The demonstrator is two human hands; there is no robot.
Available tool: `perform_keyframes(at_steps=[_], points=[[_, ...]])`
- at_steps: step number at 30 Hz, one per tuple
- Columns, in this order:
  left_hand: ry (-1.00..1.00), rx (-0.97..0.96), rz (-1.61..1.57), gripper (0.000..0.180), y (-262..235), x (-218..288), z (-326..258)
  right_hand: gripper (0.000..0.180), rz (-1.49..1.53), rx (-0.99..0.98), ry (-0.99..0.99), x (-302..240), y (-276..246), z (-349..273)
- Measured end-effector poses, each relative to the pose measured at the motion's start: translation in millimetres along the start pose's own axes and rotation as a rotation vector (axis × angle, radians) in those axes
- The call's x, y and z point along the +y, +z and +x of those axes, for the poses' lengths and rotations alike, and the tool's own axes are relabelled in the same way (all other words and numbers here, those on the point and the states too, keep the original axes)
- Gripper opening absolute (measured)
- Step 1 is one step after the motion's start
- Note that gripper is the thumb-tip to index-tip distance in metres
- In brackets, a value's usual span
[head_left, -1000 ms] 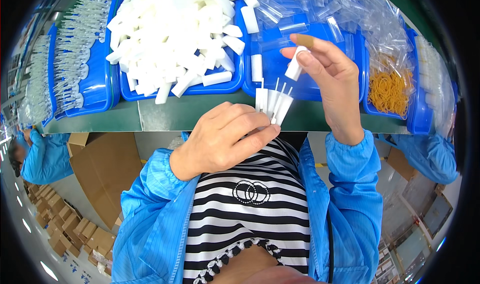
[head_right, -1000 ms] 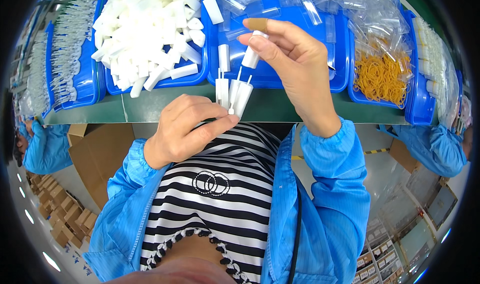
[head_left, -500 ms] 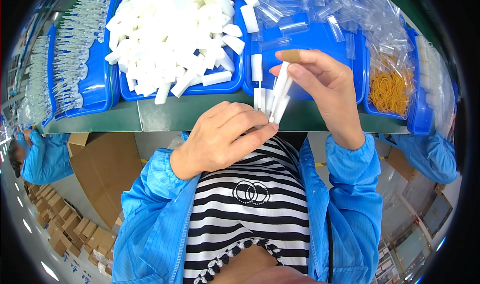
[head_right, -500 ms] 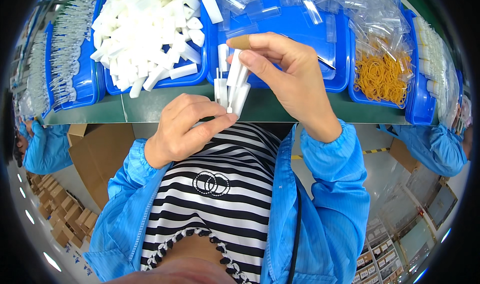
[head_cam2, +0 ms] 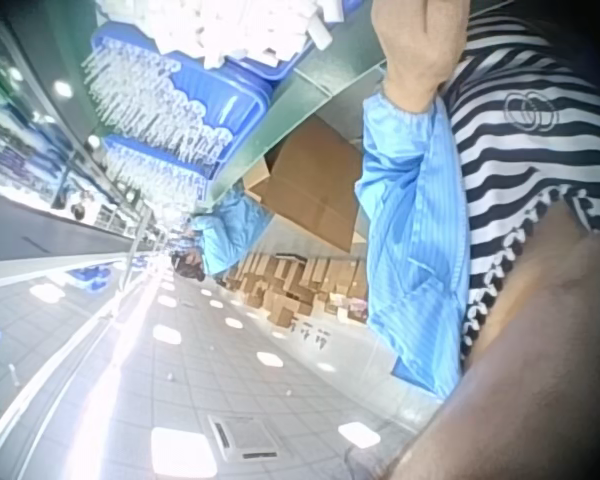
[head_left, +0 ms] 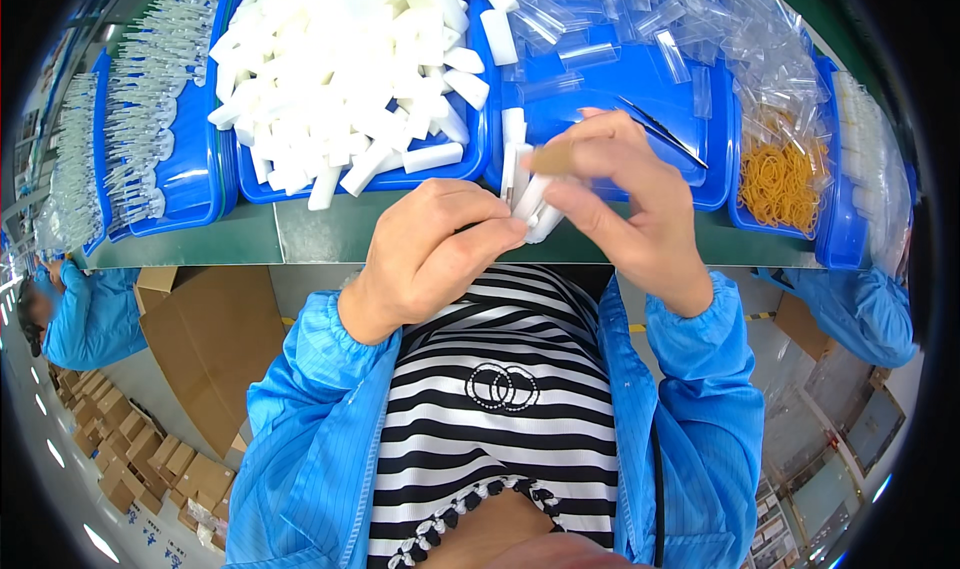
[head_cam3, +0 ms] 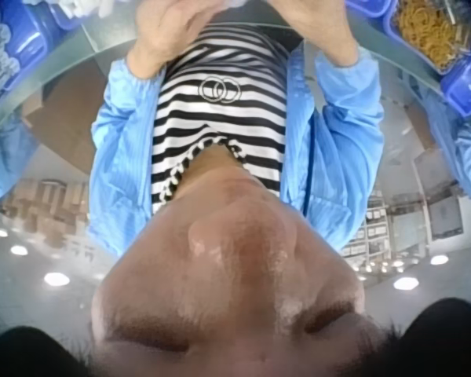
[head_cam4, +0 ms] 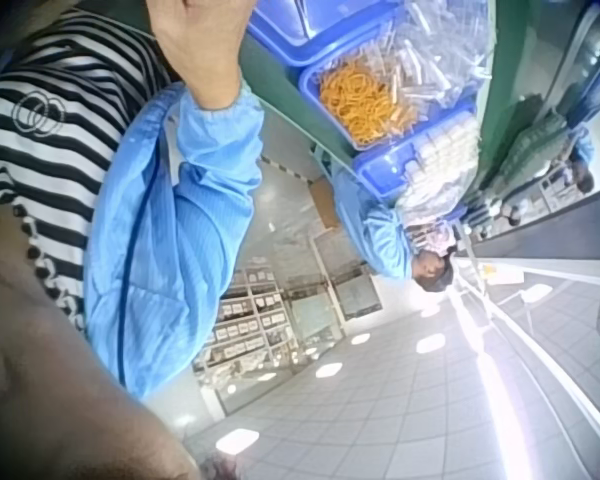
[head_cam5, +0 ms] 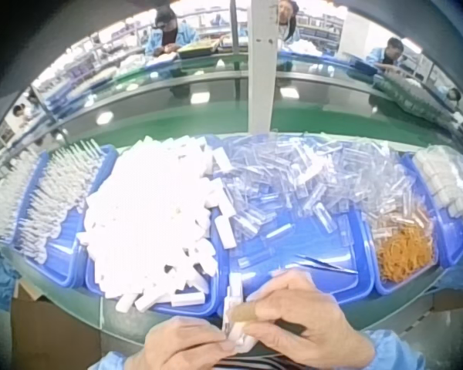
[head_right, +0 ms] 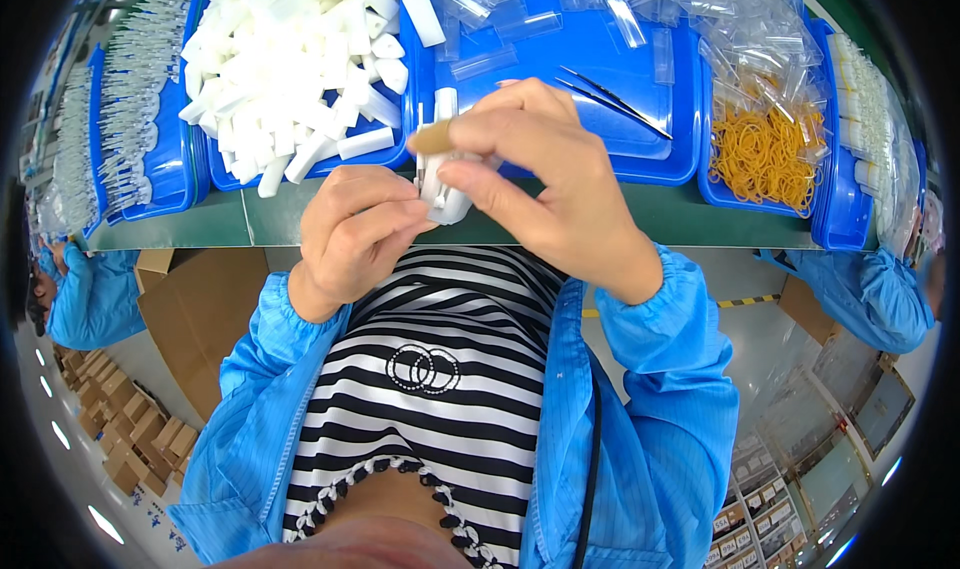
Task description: The person secures bundles of clear plastic tubes containing white foam pieces with rubber bands and places them into a tray. The person then assembles new bundles by inserting white foam pieces into clear plastic sleeves by hand.
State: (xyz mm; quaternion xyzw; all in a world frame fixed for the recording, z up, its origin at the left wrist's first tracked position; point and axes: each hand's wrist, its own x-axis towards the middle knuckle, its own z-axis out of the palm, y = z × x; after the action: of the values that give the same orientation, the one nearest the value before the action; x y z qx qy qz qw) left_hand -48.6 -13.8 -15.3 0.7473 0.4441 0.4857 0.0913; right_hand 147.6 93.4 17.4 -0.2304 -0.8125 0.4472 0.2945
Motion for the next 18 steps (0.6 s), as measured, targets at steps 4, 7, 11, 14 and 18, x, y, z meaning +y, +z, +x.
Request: perform_keyframes(at_steps=[4, 7, 11, 14, 18], points=[[0.045, 0.051, 0.003, 0.039, -1, -3, 0, 0.021, 0.076, 0.098, -0.121, 7, 13, -6], [-0.009, 0.070, -0.039, 0.043, 1, -3, 3, 0.026, 0.241, 0.214, 0.038, -1, 21, -16], [-0.088, 0.137, -0.105, 0.042, 3, 5, -1, 0.028, 0.286, 0.199, 0.025, 2, 25, -13], [-0.131, 0.126, -0.070, 0.040, -2, 5, -8, 0.029, 0.053, 0.137, -0.138, 5, 18, 4], [-0.064, 0.103, 0.106, 0.039, -10, 2, -13, 0.029, -0.234, 0.248, 0.068, 15, 19, 14]])
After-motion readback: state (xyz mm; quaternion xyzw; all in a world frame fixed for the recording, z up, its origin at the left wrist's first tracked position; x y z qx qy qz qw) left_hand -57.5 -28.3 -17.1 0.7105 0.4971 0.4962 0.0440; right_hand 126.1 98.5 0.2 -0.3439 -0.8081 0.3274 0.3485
